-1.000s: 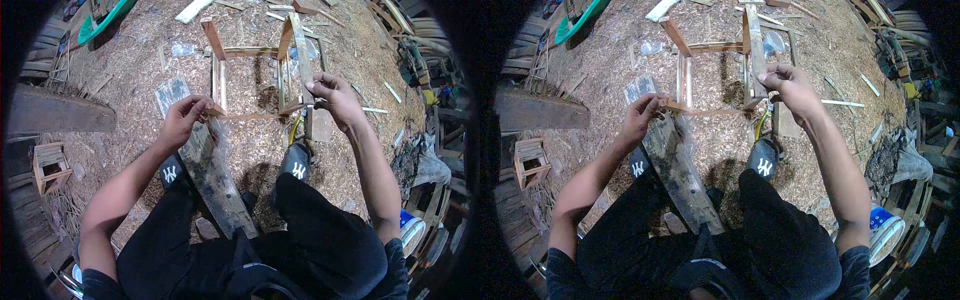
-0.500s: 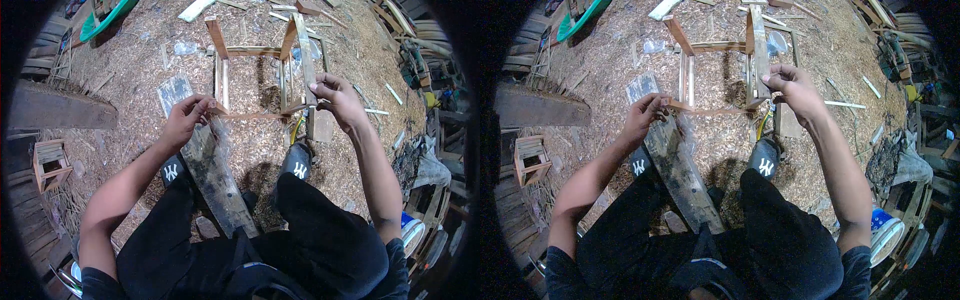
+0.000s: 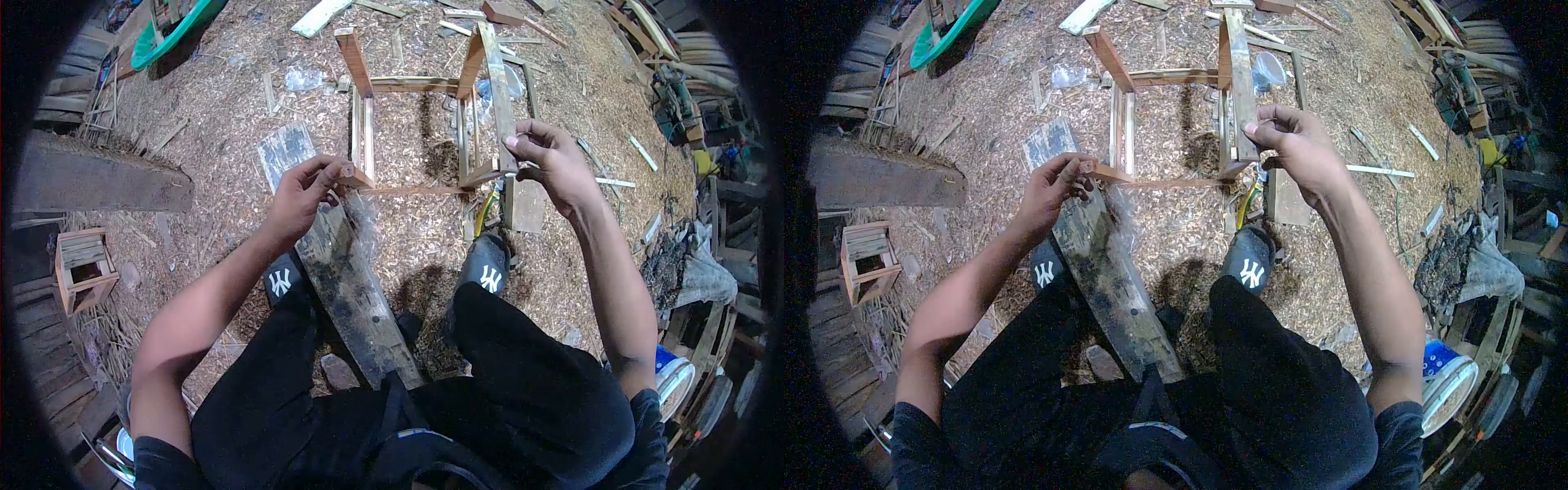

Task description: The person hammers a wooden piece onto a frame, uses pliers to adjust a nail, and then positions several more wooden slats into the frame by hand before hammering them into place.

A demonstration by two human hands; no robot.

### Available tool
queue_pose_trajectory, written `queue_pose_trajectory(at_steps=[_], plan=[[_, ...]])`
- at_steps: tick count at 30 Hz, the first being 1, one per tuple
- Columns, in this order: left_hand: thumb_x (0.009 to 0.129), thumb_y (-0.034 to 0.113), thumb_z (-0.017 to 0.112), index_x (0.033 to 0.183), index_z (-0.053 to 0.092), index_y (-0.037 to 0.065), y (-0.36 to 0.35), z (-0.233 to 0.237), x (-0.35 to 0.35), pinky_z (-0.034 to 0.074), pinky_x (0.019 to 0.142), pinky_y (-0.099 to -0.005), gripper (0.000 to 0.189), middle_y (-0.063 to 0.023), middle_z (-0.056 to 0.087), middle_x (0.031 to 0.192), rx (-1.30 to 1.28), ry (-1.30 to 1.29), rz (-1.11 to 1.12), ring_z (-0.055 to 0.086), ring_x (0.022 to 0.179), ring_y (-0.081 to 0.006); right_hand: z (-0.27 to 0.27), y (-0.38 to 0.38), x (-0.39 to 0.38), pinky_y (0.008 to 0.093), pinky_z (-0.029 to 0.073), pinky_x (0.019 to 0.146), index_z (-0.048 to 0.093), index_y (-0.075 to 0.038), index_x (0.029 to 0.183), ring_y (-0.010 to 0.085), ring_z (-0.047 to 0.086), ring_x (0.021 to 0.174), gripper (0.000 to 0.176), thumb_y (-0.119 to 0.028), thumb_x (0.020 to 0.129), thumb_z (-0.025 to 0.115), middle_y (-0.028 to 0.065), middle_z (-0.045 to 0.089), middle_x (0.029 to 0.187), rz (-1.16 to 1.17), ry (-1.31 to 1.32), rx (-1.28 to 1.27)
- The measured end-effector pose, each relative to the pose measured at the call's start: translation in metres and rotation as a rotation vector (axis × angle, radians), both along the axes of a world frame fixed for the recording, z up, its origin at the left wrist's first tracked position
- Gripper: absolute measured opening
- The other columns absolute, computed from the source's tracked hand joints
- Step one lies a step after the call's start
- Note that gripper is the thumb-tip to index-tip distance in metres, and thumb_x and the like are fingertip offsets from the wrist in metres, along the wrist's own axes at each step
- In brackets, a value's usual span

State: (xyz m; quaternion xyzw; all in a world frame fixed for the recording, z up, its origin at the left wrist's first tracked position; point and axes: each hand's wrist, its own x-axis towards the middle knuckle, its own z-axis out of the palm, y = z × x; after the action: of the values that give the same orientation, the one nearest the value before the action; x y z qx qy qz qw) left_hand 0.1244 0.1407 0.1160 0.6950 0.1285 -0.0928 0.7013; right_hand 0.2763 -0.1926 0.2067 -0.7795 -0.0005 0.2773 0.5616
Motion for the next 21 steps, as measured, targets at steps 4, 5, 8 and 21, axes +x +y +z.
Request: queue_pose_trajectory(at_steps=[4,5,8,21], plan=[[0.104,0.033,0.058,0.122,0.063,0.001,0.0002,-0.0020,0.0001,0.053,0.078,-0.0299,0.037,-0.0046,0.067,0.102,-0.020,-0.003,0.004,0.063,0.087,-0.0128,0.0007,0.0003,0.0002,0.0269,0.045,0.068,0.063,-0.006,0.108,0.0088,0.055,0.077,0.023,-0.020,0.092,0.073,-0.0020,0.059,0.088,0.013,0.010,-0.017],[0.104,0.033,0.058,0.122,0.063,0.001,0.0004,-0.0021,0.0001,0.053,0.078,-0.0299,0.037,-0.0046,0.067,0.102,-0.020,-0.003,0.003,0.063,0.087,-0.0128,0.0010,0.0004,-0.0001,0.0267,0.045,0.068,0.063,-0.006,0.108,0.0087,0.055,0.078,0.023,-0.019,0.092,0.073,-0.0020,0.059,0.088,0.009,0.005,-0.024],[0.104,0.033,0.059,0.122,0.063,0.002,0.0009,-0.0019,0.0005,0.053,0.077,-0.0297,0.037,-0.0042,0.067,0.102,-0.035,-0.003,-0.006,0.064,0.087,-0.0124,0.0039,0.0018,-0.0016,0.0264,0.044,0.067,0.063,-0.006,0.108,0.0084,0.055,0.078,0.023,-0.019,0.092,0.073,-0.0023,0.059,0.087,0.006,-0.004,-0.020],[0.104,0.034,0.059,0.123,0.063,0.003,0.0010,-0.0039,0.0000,0.053,0.078,-0.0284,0.037,-0.0034,0.067,0.102,-0.031,-0.006,-0.005,0.063,0.086,-0.0112,0.0059,0.0022,-0.0014,0.0257,0.044,0.069,0.063,-0.006,0.120,0.0091,0.057,0.082,0.033,-0.016,0.091,0.074,-0.0019,0.062,0.093,0.001,0.016,-0.018]])
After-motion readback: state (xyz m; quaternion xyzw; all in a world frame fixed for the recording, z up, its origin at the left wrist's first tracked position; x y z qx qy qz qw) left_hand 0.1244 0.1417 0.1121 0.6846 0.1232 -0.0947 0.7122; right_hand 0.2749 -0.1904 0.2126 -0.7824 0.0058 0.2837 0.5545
